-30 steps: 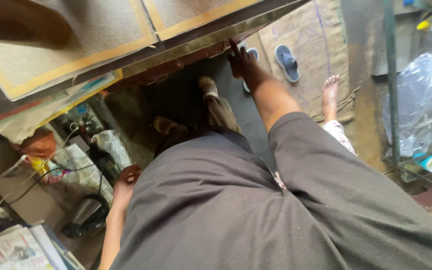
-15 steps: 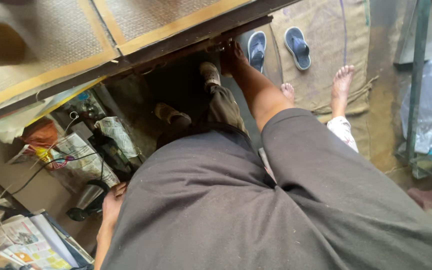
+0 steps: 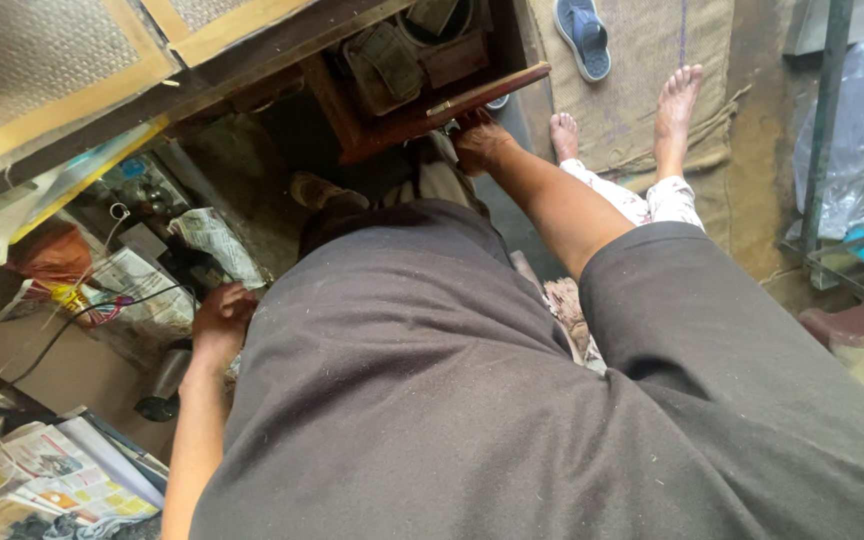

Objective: The person retrieves a stack of labels from a shelf and applies them one by one to several bottles of oil. They peel the backing from each label and smooth it onto the bottle surface, repeating the process for multiple bottles.

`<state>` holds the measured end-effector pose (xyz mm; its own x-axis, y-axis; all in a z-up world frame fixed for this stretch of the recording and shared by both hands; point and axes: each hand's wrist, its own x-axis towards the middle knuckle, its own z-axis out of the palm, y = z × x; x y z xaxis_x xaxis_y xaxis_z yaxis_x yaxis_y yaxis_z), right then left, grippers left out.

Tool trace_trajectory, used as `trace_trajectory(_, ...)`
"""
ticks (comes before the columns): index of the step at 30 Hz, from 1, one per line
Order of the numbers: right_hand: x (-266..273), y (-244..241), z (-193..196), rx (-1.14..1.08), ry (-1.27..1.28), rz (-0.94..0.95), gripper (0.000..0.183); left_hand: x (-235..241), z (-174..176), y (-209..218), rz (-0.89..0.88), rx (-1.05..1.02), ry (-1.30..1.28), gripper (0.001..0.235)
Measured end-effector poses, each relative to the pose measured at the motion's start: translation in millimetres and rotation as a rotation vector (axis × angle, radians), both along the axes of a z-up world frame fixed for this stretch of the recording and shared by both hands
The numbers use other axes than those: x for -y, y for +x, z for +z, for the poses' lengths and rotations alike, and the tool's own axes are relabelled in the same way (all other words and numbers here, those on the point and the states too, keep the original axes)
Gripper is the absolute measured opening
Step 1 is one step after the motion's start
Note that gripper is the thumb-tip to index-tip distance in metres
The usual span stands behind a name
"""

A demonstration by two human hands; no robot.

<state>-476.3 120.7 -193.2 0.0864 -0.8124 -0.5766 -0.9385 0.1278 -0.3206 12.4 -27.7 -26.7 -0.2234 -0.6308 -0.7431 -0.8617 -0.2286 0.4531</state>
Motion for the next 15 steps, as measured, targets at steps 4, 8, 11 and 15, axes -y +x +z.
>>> trace_trajectory(4,-8,8,41,0.084,-0.058,0.127,0.044,11,0,10,0.008,0.064,-0.019,0.04)
trace_trajectory(8,16,-6,63,0.112,-0.332,0.204,0.033,8,9,22,0.013,0.046,-0.056,0.038)
trace_trajectory(11,57,-31,46,0.042,-0.092,-0.083,0.025,-1,10,27,-0.001,0.047,-0.046,0.036)
trace_trajectory(15,110,-50,-10,-0.02,-0.053,-0.204,0.036,-15,25,39,-0.024,0.115,0.012,0.039)
